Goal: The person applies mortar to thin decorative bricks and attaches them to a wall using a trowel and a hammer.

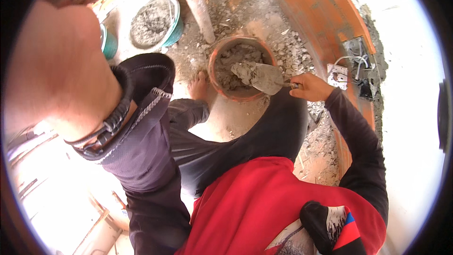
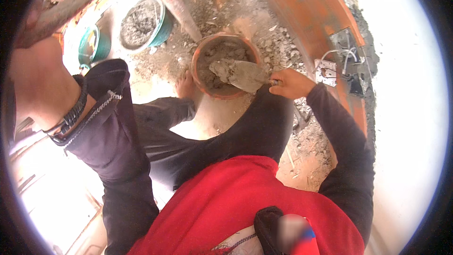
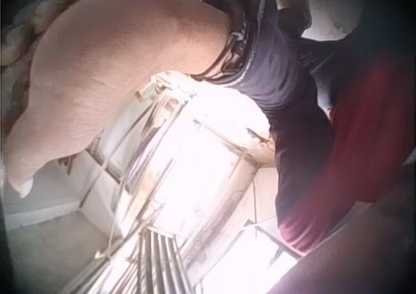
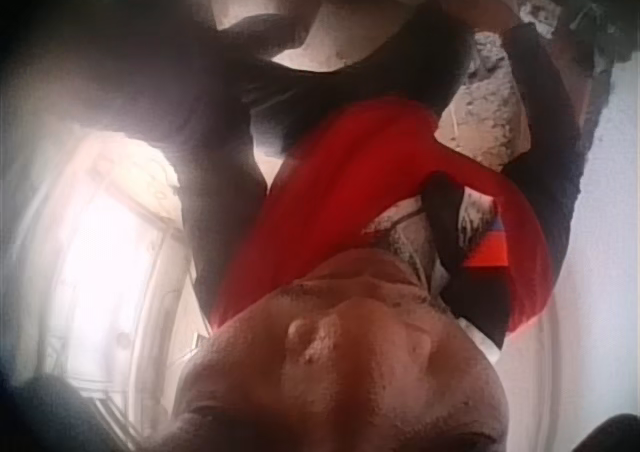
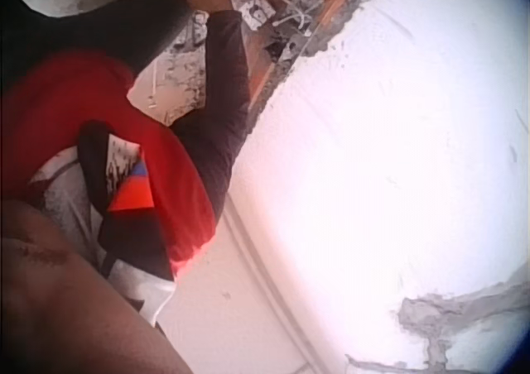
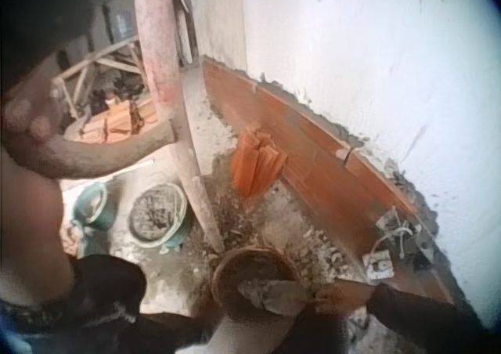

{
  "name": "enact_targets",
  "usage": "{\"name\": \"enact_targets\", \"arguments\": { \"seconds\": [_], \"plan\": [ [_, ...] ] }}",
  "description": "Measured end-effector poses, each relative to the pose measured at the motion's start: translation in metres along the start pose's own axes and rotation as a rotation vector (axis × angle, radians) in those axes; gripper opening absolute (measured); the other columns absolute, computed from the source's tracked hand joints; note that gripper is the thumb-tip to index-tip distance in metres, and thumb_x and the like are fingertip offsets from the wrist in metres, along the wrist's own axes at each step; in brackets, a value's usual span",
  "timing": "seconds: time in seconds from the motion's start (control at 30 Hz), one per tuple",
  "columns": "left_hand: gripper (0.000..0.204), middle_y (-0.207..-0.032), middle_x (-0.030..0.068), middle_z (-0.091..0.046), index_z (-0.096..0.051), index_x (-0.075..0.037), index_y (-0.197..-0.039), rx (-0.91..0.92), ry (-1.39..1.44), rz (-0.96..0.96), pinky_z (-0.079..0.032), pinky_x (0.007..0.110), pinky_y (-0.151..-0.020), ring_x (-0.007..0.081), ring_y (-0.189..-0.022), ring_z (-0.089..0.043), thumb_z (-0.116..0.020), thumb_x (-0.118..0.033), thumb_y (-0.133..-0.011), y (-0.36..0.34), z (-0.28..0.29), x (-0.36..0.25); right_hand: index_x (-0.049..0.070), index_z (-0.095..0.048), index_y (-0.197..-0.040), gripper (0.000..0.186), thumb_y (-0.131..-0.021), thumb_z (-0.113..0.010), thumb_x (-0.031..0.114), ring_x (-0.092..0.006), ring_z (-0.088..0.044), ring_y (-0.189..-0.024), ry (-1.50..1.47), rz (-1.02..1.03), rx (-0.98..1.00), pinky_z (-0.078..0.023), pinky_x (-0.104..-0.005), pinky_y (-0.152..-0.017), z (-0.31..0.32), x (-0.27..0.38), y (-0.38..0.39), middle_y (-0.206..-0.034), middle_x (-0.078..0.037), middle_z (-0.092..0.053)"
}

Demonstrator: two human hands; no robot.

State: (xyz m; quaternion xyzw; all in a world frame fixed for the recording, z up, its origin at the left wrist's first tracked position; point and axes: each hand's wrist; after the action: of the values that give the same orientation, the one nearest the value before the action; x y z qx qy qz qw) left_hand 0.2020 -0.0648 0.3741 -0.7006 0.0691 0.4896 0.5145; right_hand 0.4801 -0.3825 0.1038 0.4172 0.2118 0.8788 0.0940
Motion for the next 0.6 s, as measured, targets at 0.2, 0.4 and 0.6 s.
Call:
{"name": "enact_targets", "arguments": {
  "seconds": [0.2, 0.4, 0.6],
  "plan": [
    [0.030, -0.085, 0.0044, -0.048, -0.049, -0.007, -0.093, -0.031, 0.033, -0.017, -0.039, 0.026, -0.070, 0.0138, -0.075, -0.046, -0.040, -0.035, -0.095, -0.006, 0.012, 0.007, 0.003, -0.058, -0.094, 0.009, -0.090, -0.051, 0.006, -0.0095, -0.052, -0.066, -0.644, -0.116, -0.310, -0.044, -0.0252, -0.059, 0.026, 0.047, 0.080, -0.071, 0.002, -0.050],
    [0.027, -0.085, 0.0046, -0.047, -0.048, -0.007, -0.092, -0.027, 0.038, -0.026, -0.038, 0.026, -0.071, 0.0142, -0.076, -0.045, -0.041, -0.032, -0.094, -0.010, 0.016, 0.010, -0.004, -0.057, -0.108, 0.018, -0.091, -0.053, 0.002, -0.0213, -0.063, -0.072, 0.101, -0.254, -0.958, -0.051, -0.0335, -0.066, 0.101, 0.090, 0.124, -0.081, -0.012, -0.061],
    [0.023, -0.085, 0.0048, -0.046, -0.048, -0.006, -0.092, -0.033, -0.162, -0.096, -0.037, 0.026, -0.072, 0.0145, -0.077, -0.044, -0.041, -0.029, -0.094, -0.018, 0.037, 0.023, -0.006, -0.056, -0.100, 0.020, -0.089, -0.056, 0.010, -0.0455, -0.065, -0.081, 0.832, -0.338, -0.897, -0.053, -0.0497, -0.074, 0.149, 0.044, 0.102, -0.086, -0.028, -0.066]
  ]
}}
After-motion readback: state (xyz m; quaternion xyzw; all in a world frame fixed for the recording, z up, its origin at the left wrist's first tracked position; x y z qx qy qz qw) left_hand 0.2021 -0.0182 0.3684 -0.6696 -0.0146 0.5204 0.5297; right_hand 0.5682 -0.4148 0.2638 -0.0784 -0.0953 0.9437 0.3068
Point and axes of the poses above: each hand's wrist, its own y-axis away from the middle knuckle, its own z-axis out of the back of the hand, x = y × z
